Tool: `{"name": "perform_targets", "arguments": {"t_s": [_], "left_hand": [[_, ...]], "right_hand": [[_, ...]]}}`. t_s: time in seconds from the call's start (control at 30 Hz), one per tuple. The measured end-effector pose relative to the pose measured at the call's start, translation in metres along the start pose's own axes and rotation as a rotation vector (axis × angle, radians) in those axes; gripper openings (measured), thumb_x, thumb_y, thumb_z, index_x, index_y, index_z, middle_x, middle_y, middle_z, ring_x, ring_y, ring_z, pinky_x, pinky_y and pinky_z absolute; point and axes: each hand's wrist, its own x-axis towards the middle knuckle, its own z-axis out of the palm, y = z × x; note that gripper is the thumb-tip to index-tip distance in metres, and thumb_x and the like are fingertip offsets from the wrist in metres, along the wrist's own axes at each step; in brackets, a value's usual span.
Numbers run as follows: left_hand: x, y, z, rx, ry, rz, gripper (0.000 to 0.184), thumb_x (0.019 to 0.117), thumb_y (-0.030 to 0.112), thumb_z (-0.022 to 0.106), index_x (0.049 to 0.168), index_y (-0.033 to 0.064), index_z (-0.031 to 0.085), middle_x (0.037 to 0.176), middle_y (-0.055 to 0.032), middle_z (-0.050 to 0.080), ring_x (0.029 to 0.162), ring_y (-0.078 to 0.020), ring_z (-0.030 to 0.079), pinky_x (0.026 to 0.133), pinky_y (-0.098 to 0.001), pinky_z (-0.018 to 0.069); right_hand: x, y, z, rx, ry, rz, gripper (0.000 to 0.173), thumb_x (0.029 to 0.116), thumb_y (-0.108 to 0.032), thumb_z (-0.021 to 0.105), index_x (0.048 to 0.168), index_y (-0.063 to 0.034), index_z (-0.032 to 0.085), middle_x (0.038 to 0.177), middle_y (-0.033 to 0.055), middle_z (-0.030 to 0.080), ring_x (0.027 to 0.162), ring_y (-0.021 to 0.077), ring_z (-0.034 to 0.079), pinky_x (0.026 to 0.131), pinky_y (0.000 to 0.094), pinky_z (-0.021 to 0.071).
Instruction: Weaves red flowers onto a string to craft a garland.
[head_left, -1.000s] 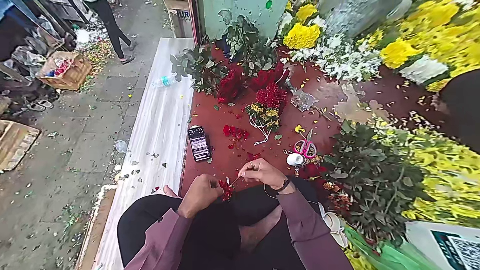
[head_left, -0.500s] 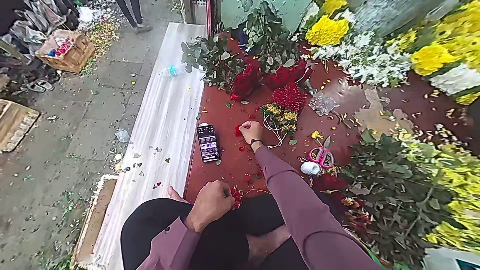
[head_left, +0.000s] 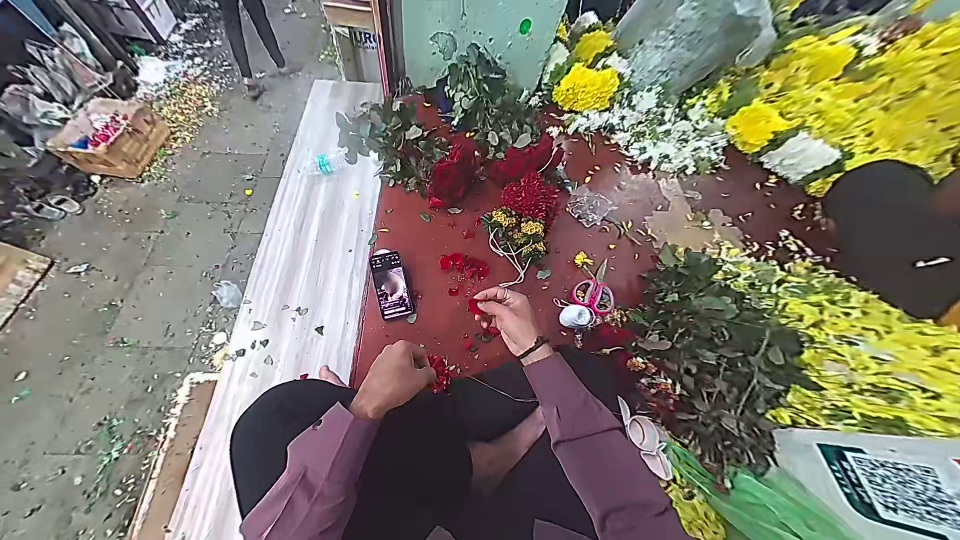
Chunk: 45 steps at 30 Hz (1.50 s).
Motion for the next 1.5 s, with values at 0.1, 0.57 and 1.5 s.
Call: {"name": "perform_targets", "arguments": {"t_s": [0.1, 0.57, 1.5], "left_hand": [[0.005, 0.000, 0.000, 0.010, 0.000, -0.023, 0.020, 0.0867, 0.035, 0.072, 0.083, 0.0155, 0.074, 0.072, -0.0008, 0.069, 0.065, -0.0175, 0.066, 0.063, -0.0480, 0.0549], [0.004, 0.001, -0.004, -0.032, 0.107, -0.060, 0.019, 0.0865, 0.033, 0.071, 0.081, 0.0150, 0.074, 0.069, -0.0003, 0.066, 0.064, -0.0177, 0.063, 0.063, -0.0479, 0.0530], [0.004, 0.001, -0.009, -0.133, 0.120, -0.006, 0.022, 0.0874, 0.032, 0.072, 0.076, 0.0130, 0.071, 0.065, 0.0016, 0.065, 0.058, -0.0128, 0.060, 0.058, -0.0409, 0.0512]], "right_hand": [[-0.005, 0.000, 0.001, 0.041, 0.004, -0.024, 0.017, 0.0963, 0.002, 0.058, 0.103, 0.0049, 0.073, 0.092, 0.0190, 0.073, 0.072, 0.0229, 0.069, 0.065, 0.0353, 0.0598], [-0.025, -0.010, 0.021, -0.105, 0.006, -0.175, 0.012, 0.0867, -0.004, 0.075, 0.099, -0.0011, 0.076, 0.092, 0.0126, 0.075, 0.075, 0.0220, 0.071, 0.071, 0.0370, 0.0626], [-0.058, -0.003, 0.034, -0.442, -0.223, -0.051, 0.100, 0.0690, -0.016, 0.085, 0.157, -0.0198, 0.037, 0.126, 0.0028, 0.065, 0.111, 0.0172, 0.064, 0.086, 0.0365, 0.0578]]}}
